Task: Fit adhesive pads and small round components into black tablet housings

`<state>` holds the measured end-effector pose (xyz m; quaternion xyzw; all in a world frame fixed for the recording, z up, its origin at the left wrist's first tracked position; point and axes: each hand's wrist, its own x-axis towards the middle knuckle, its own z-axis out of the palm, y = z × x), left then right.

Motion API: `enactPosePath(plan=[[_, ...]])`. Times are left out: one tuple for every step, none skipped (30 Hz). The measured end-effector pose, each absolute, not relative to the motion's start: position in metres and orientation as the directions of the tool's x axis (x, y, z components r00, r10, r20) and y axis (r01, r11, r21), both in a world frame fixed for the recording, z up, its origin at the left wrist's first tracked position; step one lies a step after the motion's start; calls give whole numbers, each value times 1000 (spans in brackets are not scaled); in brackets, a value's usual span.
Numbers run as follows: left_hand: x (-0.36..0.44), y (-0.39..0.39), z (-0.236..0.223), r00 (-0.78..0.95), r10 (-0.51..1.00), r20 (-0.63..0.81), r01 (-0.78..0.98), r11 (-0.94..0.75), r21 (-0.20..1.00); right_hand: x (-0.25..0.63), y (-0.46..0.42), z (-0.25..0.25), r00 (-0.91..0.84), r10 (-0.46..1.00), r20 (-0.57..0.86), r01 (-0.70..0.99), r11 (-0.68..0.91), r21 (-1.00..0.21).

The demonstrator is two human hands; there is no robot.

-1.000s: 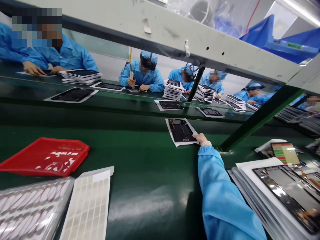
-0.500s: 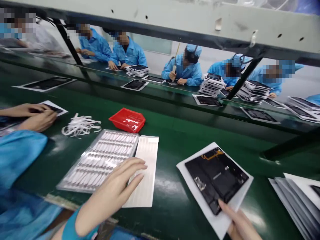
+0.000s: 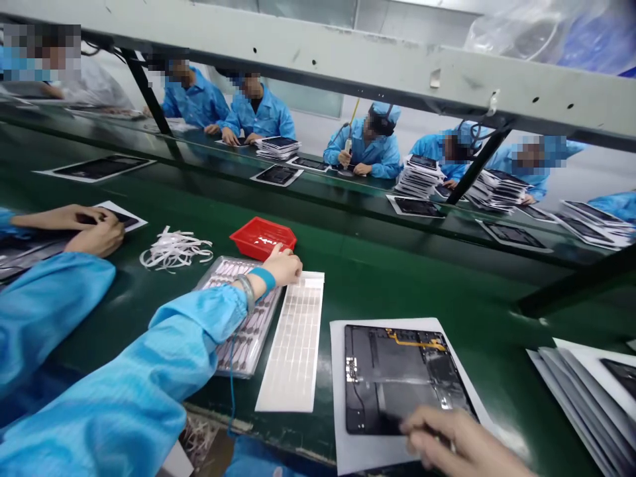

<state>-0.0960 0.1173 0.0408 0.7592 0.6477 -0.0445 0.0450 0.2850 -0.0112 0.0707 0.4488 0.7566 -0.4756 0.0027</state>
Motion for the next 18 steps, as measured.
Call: enactPosePath(plan=[[-96, 116, 39, 171, 978, -121, 985, -171, 15, 269, -1, 77, -644, 675, -361, 663, 256, -703], [-96, 114, 38, 187, 976, -112, 982, -186, 20, 252, 10, 81, -688, 665, -291, 632, 352, -690], [-96, 113, 37, 203, 974, -101, 979, -201, 24, 234, 22, 82, -727, 649, -225, 597, 435, -675], [-96, 112, 36, 219, 971, -92, 976, -218, 26, 217, 35, 81, -748, 644, -164, 573, 500, -649], [-96, 111, 35, 237, 968, -87, 971, -236, 26, 200, 47, 77, -756, 646, -103, 560, 558, -612], [-95, 111, 33, 254, 963, -85, 967, -253, 24, 185, 60, 72, -758, 650, -55, 561, 607, -563], [-94, 111, 31, 271, 959, -85, 963, -270, 19, 170, 71, 65, -755, 655, -18, 567, 640, -519], [-93, 111, 29, 285, 955, -84, 958, -285, 11, 156, 81, 57, -751, 660, 17, 572, 663, -482], [-92, 111, 26, 296, 952, -81, 955, -297, 3, 144, 90, 48, -745, 665, 50, 576, 679, -455], [-91, 112, 24, 304, 950, -75, 952, -305, -5, 133, 98, 41, -737, 671, 81, 580, 689, -435], [-91, 112, 22, 309, 949, -65, 951, -310, -14, 124, 104, 34, -727, 678, 110, 585, 694, -420], [-90, 112, 21, 314, 948, -52, 949, -315, -20, 116, 109, 29, -715, 686, 136, 591, 697, -407], [-90, 113, 21, 321, 946, -40, 946, -322, -24, 109, 113, 25, -703, 694, 156, 599, 696, -396], [-91, 113, 21, 331, 943, -27, 943, -332, -26, 103, 116, 22, -693, 700, 171, 607, 695, -386], [-91, 112, 22, 345, 938, -16, 938, -345, -26, 99, 118, 20, -686, 704, 184, 612, 695, -377], [-92, 112, 23, 361, 932, -6, 932, -361, -26, 95, 120, 19, -682, 706, 193, 616, 696, -368], [-93, 112, 24, 379, 925, 3, 925, -379, -26, 92, 122, 18, -682, 704, 197, 618, 699, -359], [-94, 111, 25, 397, 918, 10, 918, -397, -24, 91, 123, 17, -684, 702, 196, 620, 702, -351]])
